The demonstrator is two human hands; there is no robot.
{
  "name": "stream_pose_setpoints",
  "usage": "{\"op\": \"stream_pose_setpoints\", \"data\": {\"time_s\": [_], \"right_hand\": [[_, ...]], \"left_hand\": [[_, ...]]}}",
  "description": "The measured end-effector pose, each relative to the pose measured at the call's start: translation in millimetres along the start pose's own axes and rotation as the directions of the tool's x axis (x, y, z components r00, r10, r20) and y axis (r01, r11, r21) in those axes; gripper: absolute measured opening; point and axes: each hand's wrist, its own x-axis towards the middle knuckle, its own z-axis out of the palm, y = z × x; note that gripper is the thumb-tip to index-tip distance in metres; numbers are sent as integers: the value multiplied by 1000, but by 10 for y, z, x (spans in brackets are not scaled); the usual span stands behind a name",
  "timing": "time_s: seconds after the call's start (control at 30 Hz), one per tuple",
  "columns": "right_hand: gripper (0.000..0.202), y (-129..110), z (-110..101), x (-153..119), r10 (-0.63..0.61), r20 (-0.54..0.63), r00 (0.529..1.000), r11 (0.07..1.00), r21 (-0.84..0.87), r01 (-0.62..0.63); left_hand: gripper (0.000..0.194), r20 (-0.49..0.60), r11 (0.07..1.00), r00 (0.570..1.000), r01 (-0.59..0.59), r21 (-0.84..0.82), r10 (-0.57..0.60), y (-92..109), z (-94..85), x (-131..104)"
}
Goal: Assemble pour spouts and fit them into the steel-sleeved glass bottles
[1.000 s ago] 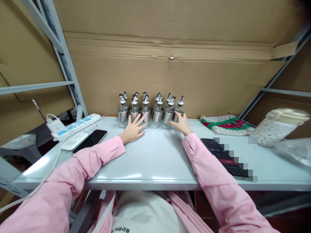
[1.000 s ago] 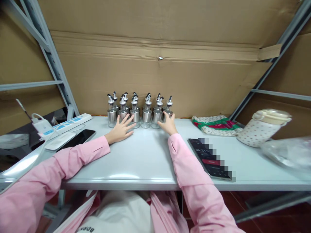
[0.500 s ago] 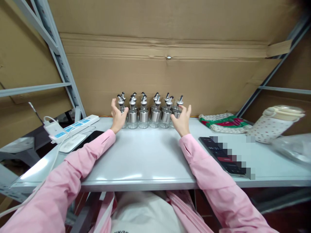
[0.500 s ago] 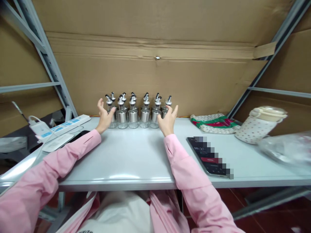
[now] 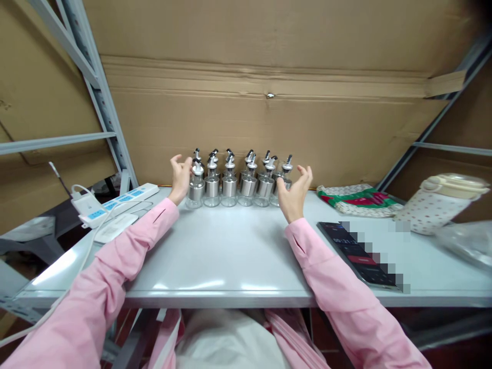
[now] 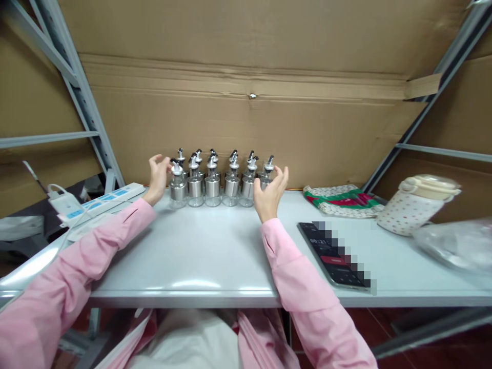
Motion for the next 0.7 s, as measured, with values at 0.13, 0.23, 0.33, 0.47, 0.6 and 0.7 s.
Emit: {"op": "stream_pose_setpoints", "data": {"time_s": [0.13, 0.23, 0.33, 0.47, 0.6, 0.7], "right_hand": [[48, -93, -22, -54, -70, 7, 998, 997, 15, 70], [46, -163, -24, -112, -159, 45, 986, 983, 96, 155], [44, -237, -34, -170, -243, 93, 966, 940, 267, 211], [40, -359, -36, -314, -373, 410, 832, 886, 423, 189], [47, -450, 56, -533, -455, 821, 346, 877, 344, 336], [32, -486, 106, -566, -450, 845, 288, 864, 331, 380]], "left_hand": [[40, 156, 997, 984, -83, 0, 82, 149, 55, -228], [36, 375, 991, 924, -109, 73, 74, 192, 126, -439], [31, 565, 941, 824, -219, 259, 36, 174, 189, -603], [36, 652, 797, 758, -402, 451, 14, 156, 218, -725], [39, 696, 769, 715, -479, 422, 63, 155, 191, -795], [37, 669, 789, 739, -456, 412, 78, 158, 171, -805]]}}
